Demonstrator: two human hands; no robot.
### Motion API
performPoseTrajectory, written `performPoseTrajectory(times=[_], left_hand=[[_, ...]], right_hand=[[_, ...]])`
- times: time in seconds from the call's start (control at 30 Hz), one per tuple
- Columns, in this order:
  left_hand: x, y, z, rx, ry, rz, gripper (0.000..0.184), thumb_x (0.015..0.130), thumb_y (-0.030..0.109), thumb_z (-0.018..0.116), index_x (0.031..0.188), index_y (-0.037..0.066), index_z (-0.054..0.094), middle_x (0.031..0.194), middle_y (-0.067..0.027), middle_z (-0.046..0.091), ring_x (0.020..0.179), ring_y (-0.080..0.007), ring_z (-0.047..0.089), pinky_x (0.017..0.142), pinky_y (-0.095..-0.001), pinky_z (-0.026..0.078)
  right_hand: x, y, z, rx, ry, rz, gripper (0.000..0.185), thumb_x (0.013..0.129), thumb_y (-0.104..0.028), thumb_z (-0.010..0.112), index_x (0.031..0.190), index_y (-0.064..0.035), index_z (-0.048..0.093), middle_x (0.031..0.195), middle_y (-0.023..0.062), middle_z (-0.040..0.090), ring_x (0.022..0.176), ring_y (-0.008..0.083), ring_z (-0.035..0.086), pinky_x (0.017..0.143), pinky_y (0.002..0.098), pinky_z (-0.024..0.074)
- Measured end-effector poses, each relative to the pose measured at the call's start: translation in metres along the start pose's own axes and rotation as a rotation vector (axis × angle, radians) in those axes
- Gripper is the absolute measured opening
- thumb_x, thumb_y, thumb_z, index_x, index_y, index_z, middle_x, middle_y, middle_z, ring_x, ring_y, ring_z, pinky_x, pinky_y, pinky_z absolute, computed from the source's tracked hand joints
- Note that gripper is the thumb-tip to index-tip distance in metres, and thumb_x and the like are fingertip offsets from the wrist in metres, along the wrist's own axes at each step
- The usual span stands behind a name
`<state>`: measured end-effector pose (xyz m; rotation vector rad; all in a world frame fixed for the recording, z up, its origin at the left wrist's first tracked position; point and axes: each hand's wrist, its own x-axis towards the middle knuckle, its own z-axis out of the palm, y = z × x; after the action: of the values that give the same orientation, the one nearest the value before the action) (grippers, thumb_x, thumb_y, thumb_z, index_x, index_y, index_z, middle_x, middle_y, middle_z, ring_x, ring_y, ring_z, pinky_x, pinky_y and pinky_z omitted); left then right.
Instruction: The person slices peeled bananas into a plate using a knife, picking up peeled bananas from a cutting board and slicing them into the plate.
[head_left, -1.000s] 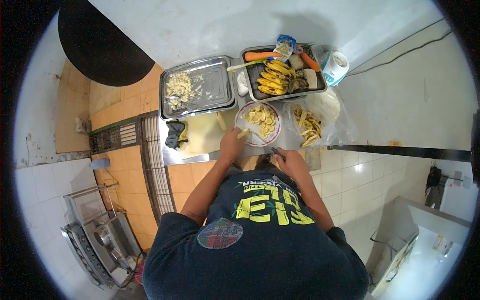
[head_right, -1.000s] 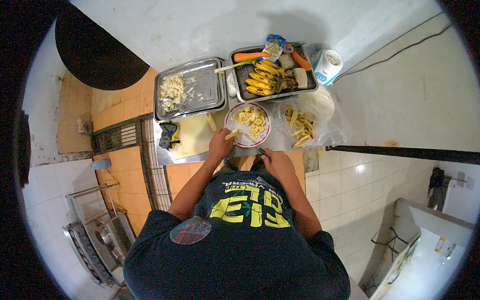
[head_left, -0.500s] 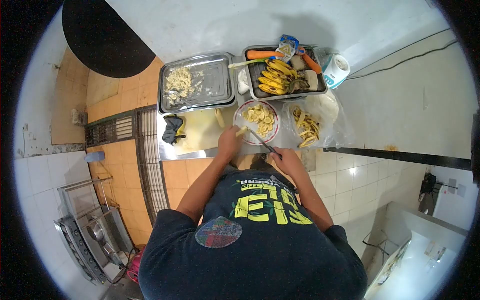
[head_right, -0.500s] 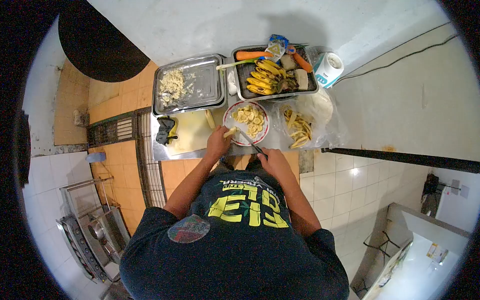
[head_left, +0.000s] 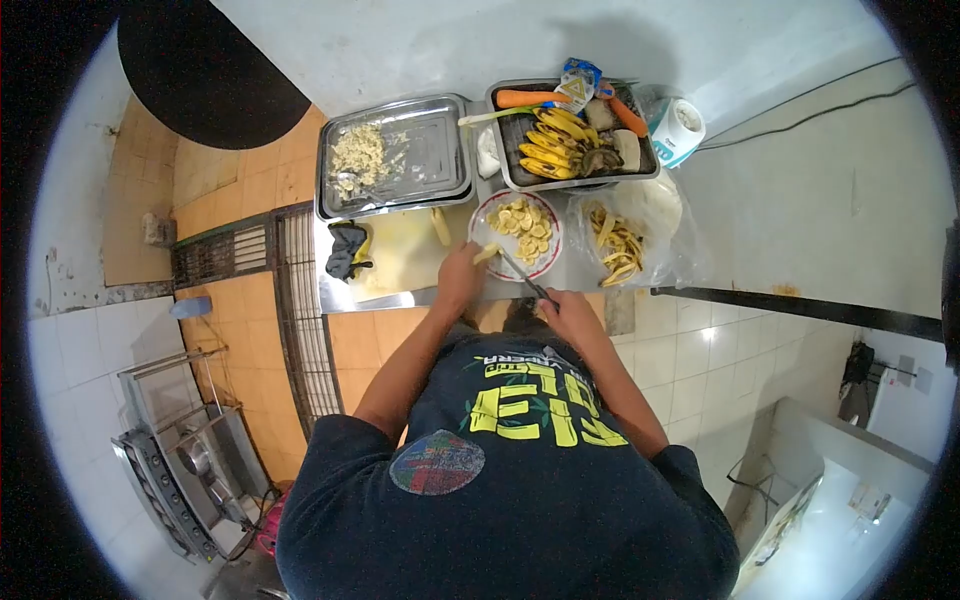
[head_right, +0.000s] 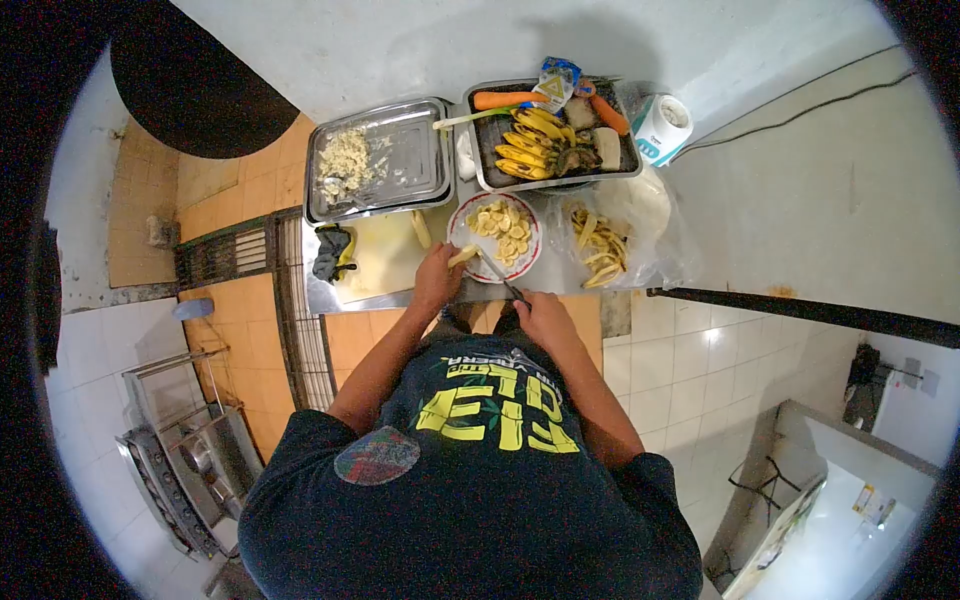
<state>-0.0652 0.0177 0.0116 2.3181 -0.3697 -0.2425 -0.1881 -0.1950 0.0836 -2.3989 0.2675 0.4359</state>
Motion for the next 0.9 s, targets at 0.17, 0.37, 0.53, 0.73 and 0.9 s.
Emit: performPoseTrajectory(times=[0.17,0.37,0.53,0.73,0.9], left_hand=[[0.002,0.002,0.000,0.008,-0.020,-0.031,0.027,0.082,0.014,0.073,0.106,0.002,0.067,0.106,-0.0208,0.063,0.096,-0.0424,0.063,0.081,-0.0483,0.052],[0.002,0.000,0.002,0.051,-0.016,-0.012,0.025,0.083,0.015,0.075,0.103,0.002,0.067,0.100,-0.0170,0.061,0.092,-0.0391,0.064,0.079,-0.0470,0.052],[0.004,0.008,-0.004,0.048,-0.013,-0.005,0.024,0.081,0.014,0.074,0.101,0.003,0.068,0.100,-0.0178,0.062,0.092,-0.0393,0.064,0.079,-0.0475,0.052],[0.011,0.002,0.000,0.116,-0.012,0.112,0.029,0.077,0.012,0.077,0.103,0.004,0.068,0.102,-0.0157,0.062,0.099,-0.0374,0.061,0.085,-0.0462,0.050],[0.010,0.008,0.002,0.225,-0.022,0.130,0.032,0.078,0.015,0.076,0.108,0.008,0.068,0.106,-0.0127,0.063,0.108,-0.0337,0.058,0.092,-0.0472,0.046]], right_hand=[[-0.004,-0.015,-0.016,-0.081,-0.009,0.036,0.033,0.097,-0.028,0.058,0.114,-0.0014,0.068,0.094,0.0290,0.069,0.092,0.0463,0.066,0.083,0.0533,0.0525],[-0.008,-0.008,-0.022,-0.144,0.032,0.052,0.035,0.096,-0.030,0.058,0.116,-0.0030,0.068,0.092,0.0281,0.069,0.087,0.0460,0.067,0.079,0.0543,0.0534],[-0.011,-0.007,-0.031,-0.080,0.056,0.089,0.037,0.095,-0.031,0.059,0.118,-0.0031,0.068,0.091,0.0284,0.069,0.087,0.0457,0.067,0.078,0.0541,0.0532],[-0.011,-0.017,-0.035,-0.023,0.042,0.074,0.039,0.095,-0.031,0.061,0.119,-0.0015,0.068,0.096,0.0290,0.069,0.089,0.0462,0.067,0.080,0.0532,0.0531],[-0.007,-0.014,-0.030,-0.020,0.037,0.032,0.040,0.095,-0.030,0.061,0.121,0.0003,0.068,0.098,0.0296,0.069,0.092,0.0467,0.066,0.083,0.0524,0.0525]])
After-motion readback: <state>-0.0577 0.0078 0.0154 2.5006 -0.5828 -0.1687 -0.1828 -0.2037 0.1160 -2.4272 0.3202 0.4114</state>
